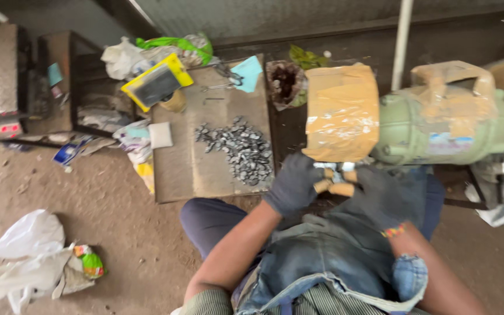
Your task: The person sits on the floor at a bench grinder and grinds small metal castings one at a time, holding each piece against the spinning wheel with sparks flying, then places the ground piece onto a tray with a growing pile of finished pieces and picks up the next rough casting.
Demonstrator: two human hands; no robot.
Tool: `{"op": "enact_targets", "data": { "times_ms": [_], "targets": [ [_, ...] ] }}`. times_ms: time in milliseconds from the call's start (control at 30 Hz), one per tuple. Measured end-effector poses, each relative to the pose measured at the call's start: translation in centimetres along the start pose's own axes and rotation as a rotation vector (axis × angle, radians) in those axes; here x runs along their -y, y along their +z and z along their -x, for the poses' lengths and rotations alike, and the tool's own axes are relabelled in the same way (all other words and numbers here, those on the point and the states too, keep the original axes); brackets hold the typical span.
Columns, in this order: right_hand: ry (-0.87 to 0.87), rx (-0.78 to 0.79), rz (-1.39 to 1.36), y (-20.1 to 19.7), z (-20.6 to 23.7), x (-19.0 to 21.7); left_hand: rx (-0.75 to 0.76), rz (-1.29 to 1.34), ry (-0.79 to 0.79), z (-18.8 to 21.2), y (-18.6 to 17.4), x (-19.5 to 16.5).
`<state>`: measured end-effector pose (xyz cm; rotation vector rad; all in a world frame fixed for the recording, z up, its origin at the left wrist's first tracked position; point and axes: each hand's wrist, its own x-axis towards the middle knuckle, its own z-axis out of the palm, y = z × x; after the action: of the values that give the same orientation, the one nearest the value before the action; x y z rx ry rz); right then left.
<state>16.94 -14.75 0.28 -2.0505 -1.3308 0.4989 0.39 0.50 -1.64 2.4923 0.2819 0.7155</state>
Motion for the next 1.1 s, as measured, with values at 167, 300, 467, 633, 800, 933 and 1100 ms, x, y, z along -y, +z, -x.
{"op": "enact_targets", "data": {
  "times_ms": [167,300,467,633,800,933,1100],
  "targets": [
    [-0.187,0.079,0.131,1.6,3.3,0.2,0.070,0.087,0.019,4.4,-2.1,-2.1],
    [-0.114,0.179,0.120,4.7,3.5,-0.3,0.077,-0.069,-0.724,6.1,-2.9,1.2],
    [-0.111,0.124,0.089,5.7,3.4,-0.2,0.176,-0.498,-0.958,5.6,-2.6,5.4],
    [-0.033,0.091,0.051,4.0,3.6,1.7,0.071,-0.355,-1.066,5.2,-3.4,6.4],
    [-0.069,0.083,-0.012,2.1,3.3,4.1,-0.374,0.828,-1.193,5.2,-3.5,3.0],
    [-0.195,0.028,-0.037,1.2,3.0,5.1,-0.127,-0.098,-0.027,4.5,-1.9,-3.7],
    [-0.150,-0.114,-0.084,-0.1,2.6,3.2,-0.182,0.720,-0.670,2.2,-0.9,-6.2]
  ]
}}
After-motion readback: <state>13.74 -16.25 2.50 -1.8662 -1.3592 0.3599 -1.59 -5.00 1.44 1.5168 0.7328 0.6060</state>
